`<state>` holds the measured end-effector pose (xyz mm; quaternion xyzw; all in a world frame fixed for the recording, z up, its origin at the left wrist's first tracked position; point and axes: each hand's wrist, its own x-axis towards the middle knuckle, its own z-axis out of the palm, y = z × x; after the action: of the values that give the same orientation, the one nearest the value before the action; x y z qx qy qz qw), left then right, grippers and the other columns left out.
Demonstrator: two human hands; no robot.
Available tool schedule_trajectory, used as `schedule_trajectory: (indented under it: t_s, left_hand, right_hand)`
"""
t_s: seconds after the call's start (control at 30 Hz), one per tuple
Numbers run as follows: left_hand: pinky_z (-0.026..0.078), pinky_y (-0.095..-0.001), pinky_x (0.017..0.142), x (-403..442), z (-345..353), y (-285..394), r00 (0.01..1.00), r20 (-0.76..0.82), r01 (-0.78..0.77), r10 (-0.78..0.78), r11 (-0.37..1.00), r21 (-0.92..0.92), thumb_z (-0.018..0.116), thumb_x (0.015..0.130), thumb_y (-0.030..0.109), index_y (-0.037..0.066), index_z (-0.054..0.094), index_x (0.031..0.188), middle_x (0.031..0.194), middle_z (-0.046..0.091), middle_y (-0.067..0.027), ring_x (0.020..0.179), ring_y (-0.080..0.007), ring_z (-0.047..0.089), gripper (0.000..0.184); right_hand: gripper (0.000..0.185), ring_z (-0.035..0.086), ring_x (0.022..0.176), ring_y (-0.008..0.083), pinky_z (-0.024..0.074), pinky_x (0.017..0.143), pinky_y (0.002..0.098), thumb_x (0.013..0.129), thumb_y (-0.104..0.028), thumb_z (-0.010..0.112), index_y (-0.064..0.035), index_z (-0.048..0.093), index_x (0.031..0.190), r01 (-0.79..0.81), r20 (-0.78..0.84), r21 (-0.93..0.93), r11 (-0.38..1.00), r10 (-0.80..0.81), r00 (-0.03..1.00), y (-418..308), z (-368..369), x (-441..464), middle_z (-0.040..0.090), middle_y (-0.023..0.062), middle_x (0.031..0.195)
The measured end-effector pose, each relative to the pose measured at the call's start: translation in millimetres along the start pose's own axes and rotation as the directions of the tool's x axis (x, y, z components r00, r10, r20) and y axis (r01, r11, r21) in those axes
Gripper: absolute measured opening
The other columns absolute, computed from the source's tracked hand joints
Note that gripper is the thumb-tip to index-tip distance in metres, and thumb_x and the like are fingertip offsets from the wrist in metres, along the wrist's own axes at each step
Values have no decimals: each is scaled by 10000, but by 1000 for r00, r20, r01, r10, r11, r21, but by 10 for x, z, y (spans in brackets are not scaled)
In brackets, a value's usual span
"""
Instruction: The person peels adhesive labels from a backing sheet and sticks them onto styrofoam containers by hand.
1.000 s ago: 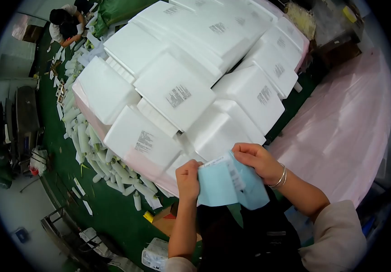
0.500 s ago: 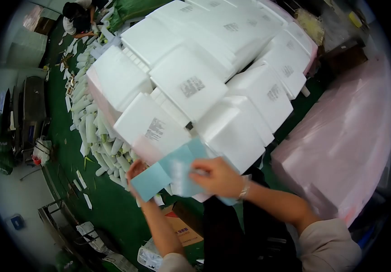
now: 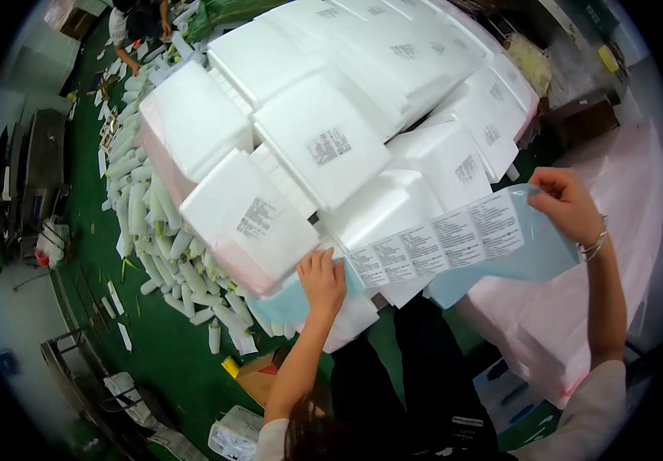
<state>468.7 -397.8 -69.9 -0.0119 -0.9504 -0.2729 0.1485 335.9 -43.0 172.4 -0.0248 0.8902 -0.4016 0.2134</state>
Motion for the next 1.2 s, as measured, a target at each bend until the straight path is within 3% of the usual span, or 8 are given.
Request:
schedule_trajectory:
  t_s: [0.17, 0.3, 0.43, 0.6, 0.73, 1.03, 1.13, 1.2]
  left_hand:
    - [338, -423, 603, -72, 209, -45, 991, 44, -124, 128, 989, -82, 604, 859, 71, 31, 432, 615, 611, 512, -101, 581, -254, 474, 301]
    - [284, -345, 414, -118, -52, 303, 938, 200, 335, -284, 893, -302, 582, 923, 138, -7, 466, 654, 469, 408, -112, 402, -187, 369, 327]
    - [326, -304, 421, 141, -979, 933, 844, 523, 333, -123, 883, -330, 625, 878, 104, 24, 534, 1144, 457, 438, -71, 384, -144, 393, 293]
    - [339, -328, 457, 548, -1091, 1725, 310, 847, 335, 432, 784, -523, 701, 837, 219, 81, 524, 1263, 466, 426, -74, 404, -185, 400, 482]
    - [292, -300, 476, 301, -844, 1789, -80, 729, 500, 680, 660, -561, 665, 877, 199, -10, 637, 855, 524, 365, -21, 525, -94, 300, 212]
    - [343, -288, 492, 777, -223, 1947, 73, 867, 467, 492, 752, -466, 636, 858, 131, -27, 658, 787, 537, 456, -68, 532, -76, 390, 175]
    - [385, -334, 531, 1002, 8, 1999, 225, 797, 357, 560, 714, -602, 644, 830, 142, -34, 658, 780, 550, 484, -134, 532, -151, 431, 183]
    - [411, -377, 575, 905, 141, 1924, 115, 835, 148, 537, 822, -549, 644, 809, 152, -49, 638, 754, 572, 514, -168, 548, -225, 455, 208]
  right_hand:
    - [113, 422, 588, 7, 337, 506, 195, 797, -64, 609, -3, 543, 728, -58, 26, 139, 989, 55, 998, 143, -111, -222, 476, -42, 615]
    - [160, 474, 527, 72, 361, 491, 255, 832, -112, 603, -22, 545, 712, -127, 4, 83, 988, 127, 992, 334, -47, -575, 534, -6, 599]
    - [161, 535, 531, 233, 404, 495, 331, 822, -149, 609, -54, 540, 712, 185, 50, -278, 942, -178, 983, 525, 393, -982, 550, 78, 627]
    - [135, 552, 549, 240, 426, 473, 338, 790, -174, 647, -122, 530, 750, 484, 265, -236, 843, -424, 866, 82, 953, -1493, 508, 38, 701]
    - [142, 544, 533, 250, 410, 459, 345, 775, -145, 639, -106, 525, 699, 461, 206, -239, 855, -419, 884, -25, 946, -1724, 497, 55, 664]
    - [152, 547, 582, 366, 428, 528, 409, 763, -89, 557, -3, 532, 639, -15, -307, 67, 998, 35, 951, 628, 1053, -1282, 540, 194, 640]
    - [192, 525, 555, 260, 404, 530, 383, 832, -98, 536, 3, 515, 670, -19, -571, 26, 999, 30, 820, 933, 1060, -971, 523, 152, 609]
    - [264, 410, 579, 145, 374, 542, 359, 914, -153, 520, 5, 497, 703, -120, -807, 171, 978, 209, 553, 1677, 645, -741, 463, 73, 608]
